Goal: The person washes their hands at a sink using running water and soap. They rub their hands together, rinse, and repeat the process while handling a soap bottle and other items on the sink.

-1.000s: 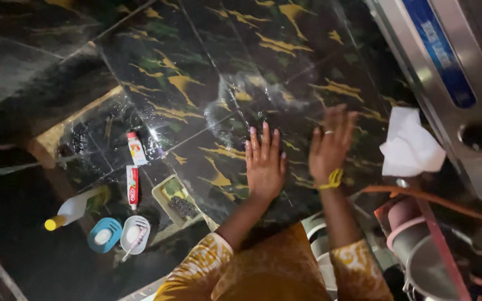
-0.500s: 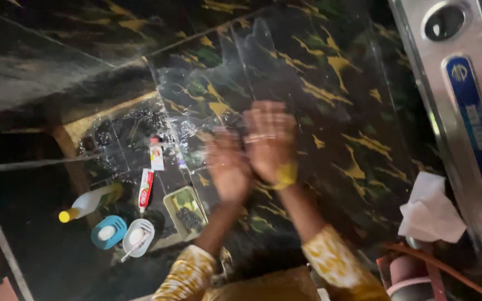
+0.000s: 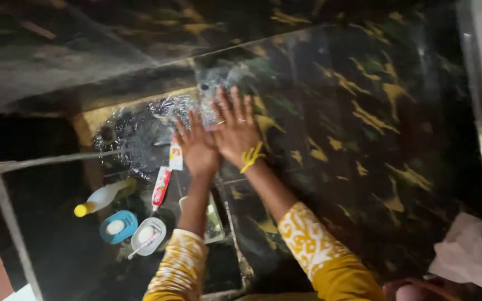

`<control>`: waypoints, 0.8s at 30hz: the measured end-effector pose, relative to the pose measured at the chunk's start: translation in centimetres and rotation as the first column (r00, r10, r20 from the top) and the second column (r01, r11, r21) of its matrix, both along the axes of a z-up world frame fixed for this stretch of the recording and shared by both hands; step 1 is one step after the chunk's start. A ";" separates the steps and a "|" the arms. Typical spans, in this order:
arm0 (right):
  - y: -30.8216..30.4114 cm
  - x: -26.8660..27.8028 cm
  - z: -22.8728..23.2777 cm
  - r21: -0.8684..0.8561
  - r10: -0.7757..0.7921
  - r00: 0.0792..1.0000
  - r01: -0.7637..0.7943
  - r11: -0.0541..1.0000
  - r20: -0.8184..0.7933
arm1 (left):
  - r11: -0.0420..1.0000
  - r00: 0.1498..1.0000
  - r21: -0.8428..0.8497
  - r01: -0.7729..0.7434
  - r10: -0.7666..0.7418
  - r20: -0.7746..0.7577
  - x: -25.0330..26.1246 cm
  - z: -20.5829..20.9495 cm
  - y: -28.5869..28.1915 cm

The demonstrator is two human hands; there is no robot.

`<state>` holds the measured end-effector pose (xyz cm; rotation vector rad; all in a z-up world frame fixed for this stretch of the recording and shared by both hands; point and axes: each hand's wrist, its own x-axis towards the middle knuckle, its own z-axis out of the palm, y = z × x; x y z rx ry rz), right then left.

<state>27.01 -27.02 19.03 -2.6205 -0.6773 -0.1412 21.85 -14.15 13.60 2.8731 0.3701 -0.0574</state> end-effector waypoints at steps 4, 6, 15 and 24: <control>12.0 -5.1 -2.7 0.380 0.316 0.874 -0.169 0.909 -0.368 | 0.656 0.882 -0.646 -0.392 0.467 -0.061 -5.2 -3.8 12.4; 19.8 -7.3 -6.5 0.861 0.557 0.656 0.373 0.346 -0.508 | -0.039 0.709 -0.990 -0.137 0.694 -0.125 -6.7 -5.9 16.8; 33.8 -6.2 -12.0 0.356 0.834 0.473 0.860 -0.366 -0.285 | -0.498 0.493 -0.724 0.478 0.834 -0.248 -4.6 -3.4 27.8; 36.8 -5.4 -8.6 0.232 0.863 0.501 0.848 -0.477 -0.058 | -0.364 0.545 -0.831 0.421 0.833 -0.089 -3.2 3.3 28.9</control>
